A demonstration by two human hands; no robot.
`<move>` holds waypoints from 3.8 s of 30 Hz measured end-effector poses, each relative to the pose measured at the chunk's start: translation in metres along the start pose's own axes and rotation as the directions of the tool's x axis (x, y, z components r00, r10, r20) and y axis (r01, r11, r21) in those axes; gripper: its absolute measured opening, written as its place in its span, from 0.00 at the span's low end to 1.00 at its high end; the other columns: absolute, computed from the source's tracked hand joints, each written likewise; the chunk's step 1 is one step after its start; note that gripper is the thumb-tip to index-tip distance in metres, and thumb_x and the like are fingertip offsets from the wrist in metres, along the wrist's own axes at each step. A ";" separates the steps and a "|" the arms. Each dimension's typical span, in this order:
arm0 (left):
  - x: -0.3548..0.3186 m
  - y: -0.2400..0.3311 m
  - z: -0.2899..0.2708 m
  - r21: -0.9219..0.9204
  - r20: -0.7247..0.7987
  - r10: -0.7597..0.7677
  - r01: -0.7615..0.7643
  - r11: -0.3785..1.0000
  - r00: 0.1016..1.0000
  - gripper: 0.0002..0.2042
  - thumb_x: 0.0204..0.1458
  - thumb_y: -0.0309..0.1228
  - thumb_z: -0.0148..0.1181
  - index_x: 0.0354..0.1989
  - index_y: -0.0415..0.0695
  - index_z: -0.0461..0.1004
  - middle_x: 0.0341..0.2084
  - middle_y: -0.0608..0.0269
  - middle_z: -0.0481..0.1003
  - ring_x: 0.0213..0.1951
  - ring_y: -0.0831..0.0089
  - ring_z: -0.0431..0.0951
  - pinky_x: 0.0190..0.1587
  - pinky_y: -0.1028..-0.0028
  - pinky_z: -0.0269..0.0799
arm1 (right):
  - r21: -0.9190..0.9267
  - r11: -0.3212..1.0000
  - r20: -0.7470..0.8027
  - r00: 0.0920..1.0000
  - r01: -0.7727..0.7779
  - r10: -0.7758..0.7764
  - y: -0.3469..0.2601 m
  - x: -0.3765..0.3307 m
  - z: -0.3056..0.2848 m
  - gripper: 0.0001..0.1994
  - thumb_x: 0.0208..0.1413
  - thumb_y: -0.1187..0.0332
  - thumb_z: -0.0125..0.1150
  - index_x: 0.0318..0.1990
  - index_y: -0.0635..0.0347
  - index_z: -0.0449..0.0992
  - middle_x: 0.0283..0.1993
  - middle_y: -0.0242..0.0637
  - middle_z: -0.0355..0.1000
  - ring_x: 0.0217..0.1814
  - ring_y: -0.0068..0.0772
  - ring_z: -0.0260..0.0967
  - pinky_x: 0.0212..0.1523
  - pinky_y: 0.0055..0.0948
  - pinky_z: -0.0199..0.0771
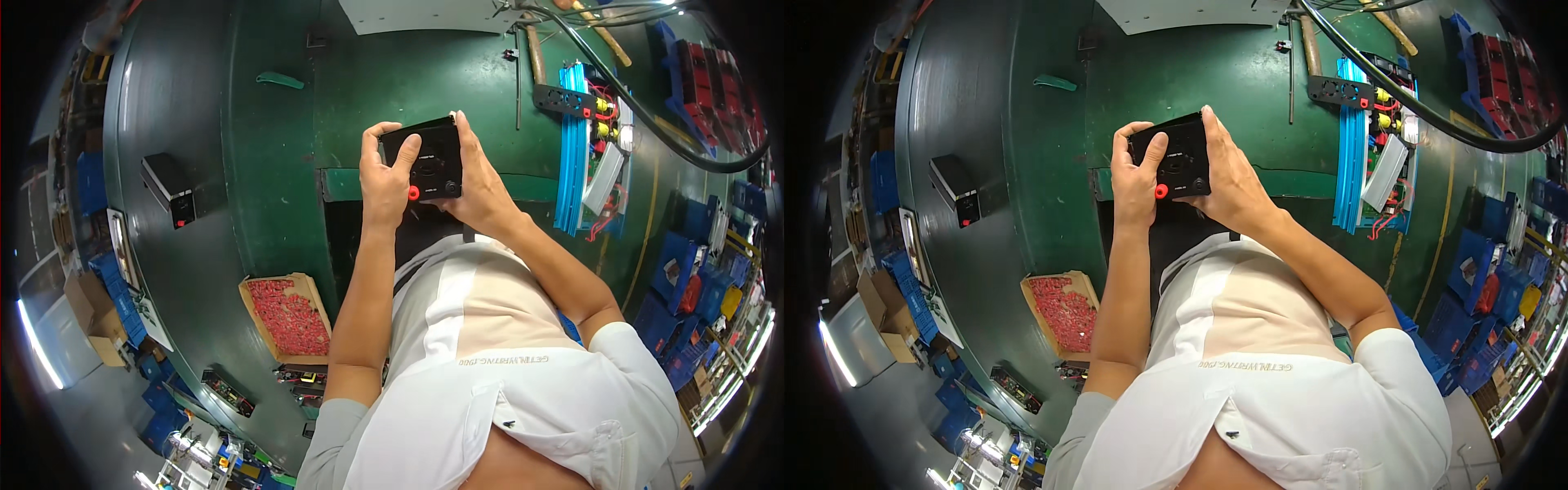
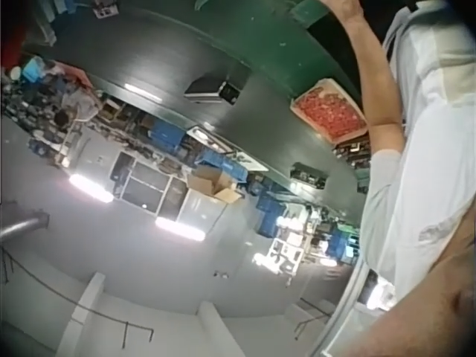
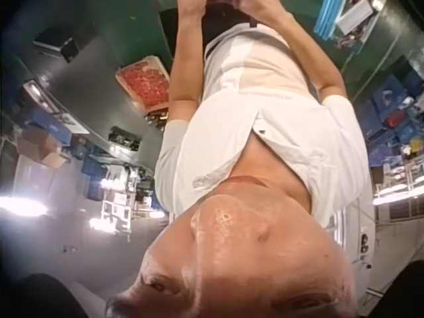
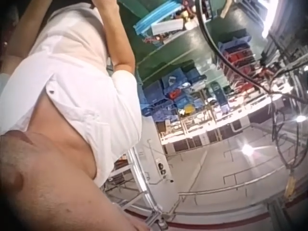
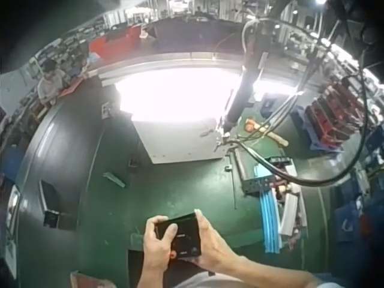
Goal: Assembling electronic components using a power tool at a factory workstation.
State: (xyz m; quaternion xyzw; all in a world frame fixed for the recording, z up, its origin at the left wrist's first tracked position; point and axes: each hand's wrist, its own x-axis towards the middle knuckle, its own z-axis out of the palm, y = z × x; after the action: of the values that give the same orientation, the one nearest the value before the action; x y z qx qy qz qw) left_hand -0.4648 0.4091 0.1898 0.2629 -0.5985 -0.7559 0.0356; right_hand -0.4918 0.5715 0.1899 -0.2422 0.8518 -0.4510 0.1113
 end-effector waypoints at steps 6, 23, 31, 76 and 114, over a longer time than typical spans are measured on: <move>0.005 -0.010 -0.004 0.110 -0.022 0.037 -0.034 0.993 0.999 0.16 0.62 0.36 0.64 0.52 0.42 0.70 0.44 0.61 0.72 0.39 0.78 0.74 0.41 0.78 0.73 | -0.032 0.999 -0.006 1.000 -0.021 0.021 -0.002 0.006 -0.001 0.63 0.33 0.75 0.80 0.76 0.65 0.39 0.68 0.61 0.60 0.68 0.63 0.61 0.66 0.47 0.67; 0.006 0.018 0.006 -0.083 0.042 -0.183 0.186 0.979 0.982 0.17 0.63 0.33 0.63 0.55 0.44 0.65 0.40 0.58 0.73 0.34 0.77 0.77 0.32 0.77 0.79 | -0.067 0.996 -0.109 0.991 0.067 -0.074 0.008 0.013 0.005 0.60 0.32 0.75 0.79 0.76 0.58 0.45 0.70 0.54 0.59 0.65 0.60 0.62 0.65 0.46 0.67; 0.010 0.015 0.006 -0.077 0.084 -0.119 0.126 0.989 0.989 0.18 0.60 0.30 0.67 0.54 0.45 0.66 0.40 0.60 0.73 0.34 0.78 0.78 0.35 0.78 0.79 | -0.123 0.982 -0.174 0.971 0.145 -0.165 0.011 0.013 0.006 0.56 0.34 0.75 0.78 0.73 0.66 0.47 0.71 0.59 0.56 0.67 0.62 0.61 0.66 0.48 0.65; 0.172 0.043 -0.015 0.183 0.241 -0.503 0.470 0.864 0.830 0.19 0.61 0.49 0.60 0.45 0.44 0.78 0.36 0.58 0.82 0.35 0.59 0.81 0.39 0.41 0.74 | -0.121 0.933 0.199 0.913 -0.339 0.357 -0.007 0.158 -0.027 0.51 0.43 0.57 0.74 0.72 0.74 0.52 0.63 0.60 0.69 0.65 0.49 0.70 0.62 0.36 0.70; 0.186 0.058 -0.013 0.219 0.181 -0.579 0.541 0.812 0.795 0.23 0.61 0.51 0.61 0.45 0.39 0.77 0.46 0.49 0.80 0.48 0.44 0.76 0.50 0.23 0.58 | 0.140 0.914 0.356 0.881 -0.382 0.313 0.078 0.023 0.007 0.16 0.54 0.62 0.71 0.43 0.66 0.78 0.32 0.36 0.74 0.35 0.28 0.65 0.39 0.32 0.66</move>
State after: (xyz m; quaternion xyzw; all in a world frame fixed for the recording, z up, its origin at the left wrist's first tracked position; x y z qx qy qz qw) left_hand -0.6337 0.3132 0.1754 0.3374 -0.5507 -0.7090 -0.2832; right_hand -0.5331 0.5911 0.1226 -0.1430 0.7999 -0.4629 0.3543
